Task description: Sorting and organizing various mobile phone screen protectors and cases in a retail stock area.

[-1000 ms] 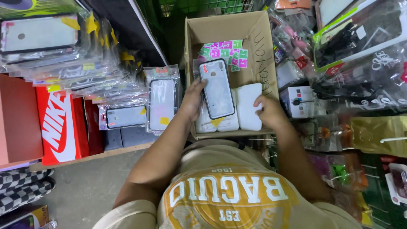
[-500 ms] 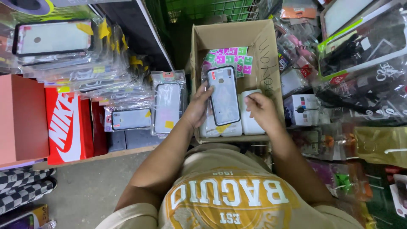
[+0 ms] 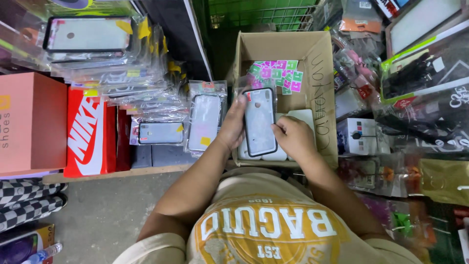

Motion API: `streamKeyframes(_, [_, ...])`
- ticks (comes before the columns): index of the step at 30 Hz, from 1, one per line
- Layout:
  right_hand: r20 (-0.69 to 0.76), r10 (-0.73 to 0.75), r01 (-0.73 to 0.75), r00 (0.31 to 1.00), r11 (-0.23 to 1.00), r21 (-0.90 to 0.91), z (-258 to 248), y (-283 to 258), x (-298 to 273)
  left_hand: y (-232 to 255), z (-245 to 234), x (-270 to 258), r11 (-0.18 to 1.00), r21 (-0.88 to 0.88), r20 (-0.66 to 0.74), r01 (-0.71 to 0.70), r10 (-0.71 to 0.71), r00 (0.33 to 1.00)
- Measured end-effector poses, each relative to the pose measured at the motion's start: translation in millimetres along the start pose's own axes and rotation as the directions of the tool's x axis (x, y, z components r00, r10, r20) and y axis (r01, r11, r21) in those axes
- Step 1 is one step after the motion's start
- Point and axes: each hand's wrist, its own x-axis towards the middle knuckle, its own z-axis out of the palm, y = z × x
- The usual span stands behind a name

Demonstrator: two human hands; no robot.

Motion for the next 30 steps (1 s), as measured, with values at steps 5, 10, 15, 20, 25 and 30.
streamKeyframes(5, [0.012,-0.021,0.021,1.000,1.000,0.018,11,-5,3,-4,-5,-5,0.990,0.125,-0.095,-0.062,0.074,0.993])
streamKeyframes(10, [-0.030,0.030,-0.015,0.999,0.919,0.395,33,-15,16,24,-2,-25,0.972,0.107,-0.185,-0.210,0.228,0.956])
streamKeyframes(15, [0.366,-0.043,-0.259,0.930,0.631,0.731,88,-8,23,53,-26,-49,0.933,0.152,-0.232,-0.325,0.354,0.906])
streamKeyframes(20, [0.299,-0.143,-0.104,0.944,0.729,0.677,111,-49,37,78,-80,-87,0.966,0.103,-0.306,-0.236,0.256,0.917])
streamKeyframes(25, [0.245,-0.073,0.007,0.967,0.965,0.261,108,-155,40,107,-125,-130,0.986,0.032,-0.491,-0.165,0.159,0.857])
streamKeyframes(30, [0.314,-0.498,0.517,0.809,0.856,0.026,146,-229,40,124,-179,-150,0.962,-0.070,-0.658,-0.262,0.153,0.737])
